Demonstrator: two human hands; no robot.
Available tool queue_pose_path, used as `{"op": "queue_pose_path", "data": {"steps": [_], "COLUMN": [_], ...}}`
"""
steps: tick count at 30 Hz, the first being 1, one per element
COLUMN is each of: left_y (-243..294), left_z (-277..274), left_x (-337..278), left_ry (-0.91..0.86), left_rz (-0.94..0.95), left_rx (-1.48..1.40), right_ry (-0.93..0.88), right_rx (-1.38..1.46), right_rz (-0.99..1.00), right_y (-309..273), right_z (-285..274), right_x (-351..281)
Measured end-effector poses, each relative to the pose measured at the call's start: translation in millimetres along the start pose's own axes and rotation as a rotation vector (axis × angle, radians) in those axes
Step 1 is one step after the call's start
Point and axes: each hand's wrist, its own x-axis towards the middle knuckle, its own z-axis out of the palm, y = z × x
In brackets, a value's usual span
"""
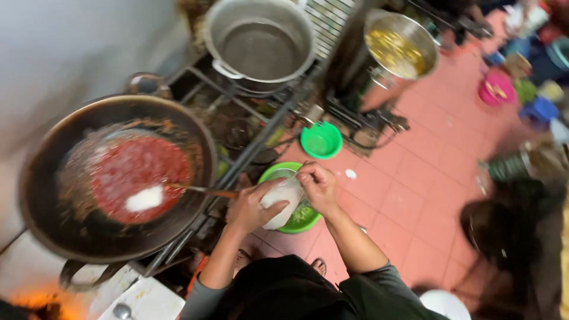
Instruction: Cooking and seasoning a red sauce in a large wok by adding salt, sugar, and dried ingredients.
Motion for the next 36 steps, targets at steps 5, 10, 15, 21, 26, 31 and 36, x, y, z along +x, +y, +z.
{"op": "queue_pose_path", "data": {"steps": [5,10,15,21,26,31,36], "left_y": [-4.6,31.9,63.0,96.8,124.7,110.2,135.2], "left_z": [114.8,224.7,341.1,461.0,549.0,654.4,773.2], "left_x": [-16.5,-11.2,-8.2,10.8,62.5,109.3,207.2], "left_ry": [-0.339,-0.713,-0.718,-0.725,-0.76,-0.82,-1.125], "left_rz": [0.017,-0.237,0.166,0.134,0.244,0.347,-0.414], "left_rx": [-0.283,-0.569,-0.491,-0.538,-0.518,-0.458,-0.513], "right_ry": [0.168,0.168,0.423,0.632,0.635,0.692,0.83], "right_rx": [-0.132,-0.169,-0.067,-0.253,-0.612,-0.743,-0.625], "right_rz": [0.132,0.158,0.477,0.322,0.595,0.501,0.756], "right_y": [-33.6,-94.3,-111.1,-94.3,-145.1,-92.2,-87.3], "right_z": [-90.8,-167.3,-256.4,-339.3,-415.7,-513.6,-646.5], "right_x": [-111.7,-182.0,-240.7,-292.4,-247.0,-255.0,-225.3]}}
